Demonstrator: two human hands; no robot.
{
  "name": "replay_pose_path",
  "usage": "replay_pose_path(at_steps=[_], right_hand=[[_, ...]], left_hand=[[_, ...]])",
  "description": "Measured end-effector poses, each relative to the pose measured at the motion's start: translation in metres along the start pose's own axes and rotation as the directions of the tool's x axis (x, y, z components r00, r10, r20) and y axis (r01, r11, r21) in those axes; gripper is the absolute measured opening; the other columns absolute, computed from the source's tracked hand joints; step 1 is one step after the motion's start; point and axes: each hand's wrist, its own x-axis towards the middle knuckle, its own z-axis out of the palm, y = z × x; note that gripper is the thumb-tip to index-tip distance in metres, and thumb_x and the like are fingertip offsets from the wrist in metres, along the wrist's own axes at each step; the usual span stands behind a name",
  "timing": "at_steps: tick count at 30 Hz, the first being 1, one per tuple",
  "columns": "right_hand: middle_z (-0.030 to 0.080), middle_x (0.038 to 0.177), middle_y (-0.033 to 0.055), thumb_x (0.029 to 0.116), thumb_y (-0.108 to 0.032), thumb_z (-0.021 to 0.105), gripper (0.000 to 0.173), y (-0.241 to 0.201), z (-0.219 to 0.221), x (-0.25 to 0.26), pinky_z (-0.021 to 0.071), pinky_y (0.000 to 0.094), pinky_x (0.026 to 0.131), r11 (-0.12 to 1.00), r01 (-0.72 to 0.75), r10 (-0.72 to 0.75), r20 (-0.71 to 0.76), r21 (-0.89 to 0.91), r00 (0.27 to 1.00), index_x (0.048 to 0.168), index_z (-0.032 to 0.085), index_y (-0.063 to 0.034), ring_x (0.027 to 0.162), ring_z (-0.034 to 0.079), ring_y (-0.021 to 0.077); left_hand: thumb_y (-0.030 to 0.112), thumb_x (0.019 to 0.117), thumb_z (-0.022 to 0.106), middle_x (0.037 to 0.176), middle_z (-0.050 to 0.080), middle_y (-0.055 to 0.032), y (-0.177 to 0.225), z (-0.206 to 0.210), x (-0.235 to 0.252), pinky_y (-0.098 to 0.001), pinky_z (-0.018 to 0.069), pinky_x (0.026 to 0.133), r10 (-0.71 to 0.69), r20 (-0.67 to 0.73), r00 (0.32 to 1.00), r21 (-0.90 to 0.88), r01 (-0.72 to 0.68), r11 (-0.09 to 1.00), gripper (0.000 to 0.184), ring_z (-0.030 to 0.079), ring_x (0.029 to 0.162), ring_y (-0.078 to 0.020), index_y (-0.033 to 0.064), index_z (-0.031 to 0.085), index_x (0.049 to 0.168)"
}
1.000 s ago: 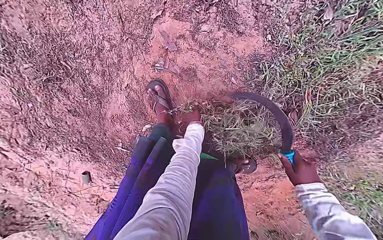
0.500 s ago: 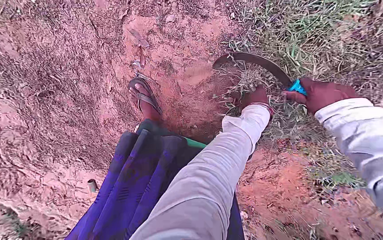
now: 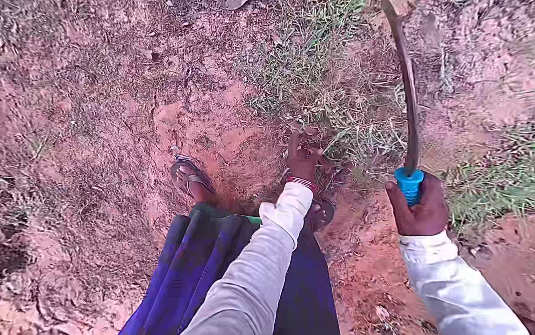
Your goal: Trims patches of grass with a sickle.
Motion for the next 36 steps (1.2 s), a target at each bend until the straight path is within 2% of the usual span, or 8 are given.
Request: replay_pose_path(at_steps=[4, 8, 10, 18, 21, 26, 30, 36], right_hand=[[0.071, 0.081, 0.0256, 0.089, -0.025, 0.06, 0.046, -0.021, 0.032, -0.061, 0.0561, 0.0552, 0.057, 0.992, 0.028, -0.062, 0.286, 0.123, 0.956, 0.114, 0.063, 0.0146, 0.067, 0.071, 0.0405], [0.062, 0.131, 0.0307, 0.1062, -0.041, 0.054, 0.06, -0.061, 0.076, -0.009, 0.0439, 0.0639, 0.103, 0.972, -0.188, 0.209, 0.892, -0.143, 0.401, 0.15, 0.045, -0.0009, 0.122, 0.061, 0.0486], [0.056, 0.141, 0.0304, 0.1068, -0.045, 0.051, 0.062, -0.048, 0.097, 0.024, 0.0381, 0.0646, 0.109, 0.958, -0.164, 0.277, 0.913, -0.236, 0.3, 0.153, 0.043, -0.0041, 0.133, 0.053, 0.0477], [0.058, 0.128, 0.0408, 0.1059, -0.041, 0.055, 0.059, 0.082, -0.012, 0.05, 0.0402, 0.0743, 0.098, 0.777, -0.412, 0.629, 0.577, -0.475, 0.521, 0.15, 0.045, -0.0037, 0.123, 0.055, 0.0599], [0.059, 0.131, 0.0389, 0.1072, -0.043, 0.052, 0.06, 0.068, -0.043, 0.041, 0.0406, 0.0727, 0.099, 0.775, -0.42, 0.631, 0.558, -0.471, 0.538, 0.15, 0.044, -0.0012, 0.124, 0.056, 0.0578], [0.058, 0.14, 0.0291, 0.1093, -0.042, 0.045, 0.062, -0.021, -0.019, -0.023, 0.043, 0.0632, 0.105, 0.876, -0.337, 0.454, 0.825, -0.345, 0.336, 0.159, 0.033, -0.0062, 0.129, 0.057, 0.0478], [0.052, 0.147, 0.028, 0.1068, -0.035, 0.051, 0.059, -0.002, 0.039, -0.054, 0.0394, 0.0662, 0.108, 0.907, -0.261, 0.391, 0.891, -0.331, 0.229, 0.158, 0.037, -0.0088, 0.134, 0.051, 0.0489], [0.056, 0.14, 0.032, 0.1091, -0.039, 0.045, 0.058, 0.073, -0.026, -0.018, 0.0419, 0.0671, 0.103, 0.81, -0.317, 0.583, 0.734, -0.493, 0.349, 0.156, 0.038, -0.0063, 0.13, 0.055, 0.0509]], left_hand=[[-0.019, 0.0932, 0.056, 0.141, 0.054, -0.0263, 0.018, -0.078, 0.008, -0.0413, 0.0539, 0.095, -0.122, -0.304, 0.945, -0.024, 0.12, 0.992, 0.048, 0.061, 0.115, -0.0291, -0.0078, 0.051, 0.14], [-0.01, 0.1015, 0.05, 0.146, 0.049, -0.0297, 0.025, -0.136, 0.0, -0.046, 0.048, 0.101, -0.274, -0.405, 0.873, 0.043, 0.317, 0.947, 0.04, 0.055, 0.124, -0.0334, -0.0104, 0.047, 0.141], [-0.008, 0.1021, 0.052, 0.147, 0.05, -0.0295, 0.022, -0.153, -0.008, -0.0472, 0.0484, 0.102, -0.327, -0.401, 0.855, 0.118, 0.403, 0.908, 0.042, 0.056, 0.126, -0.0349, -0.009, 0.047, 0.143], [-0.001, 0.1036, 0.052, 0.132, 0.058, -0.0268, 0.035, -0.194, -0.014, -0.044, 0.0518, 0.094, -0.318, -0.358, 0.878, 0.191, 0.402, 0.896, 0.036, 0.061, 0.111, -0.0295, -0.0089, 0.049, 0.138], [-0.001, 0.1035, 0.053, 0.138, 0.055, -0.028, 0.045, -0.17, -0.034, -0.0455, 0.0503, 0.098, -0.307, -0.362, 0.88, 0.215, 0.399, 0.891, 0.038, 0.059, 0.116, -0.0315, -0.0093, 0.047, 0.14], [-0.01, 0.091, 0.069, 0.129, 0.063, -0.0321, 0.053, -0.102, -0.091, -0.0484, 0.048, 0.105, -0.099, -0.442, 0.892, 0.635, 0.389, 0.668, 0.037, 0.061, 0.121, -0.0372, -0.0132, 0.061, 0.127], [-0.009, 0.09, 0.071, 0.126, 0.064, -0.0299, 0.021, -0.068, -0.117, -0.0478, 0.0526, 0.098, -0.094, -0.5, 0.861, 0.514, 0.382, 0.768, 0.039, 0.065, 0.112, -0.0353, -0.01, 0.061, 0.128], [-0.009, 0.1017, 0.052, 0.123, 0.06, -0.0266, 0.024, -0.054, -0.122, -0.0383, 0.0552, 0.088, -0.145, -0.323, 0.935, 0.238, 0.229, 0.944, 0.028, 0.063, 0.098, -0.0254, -0.0132, 0.055, 0.129]])
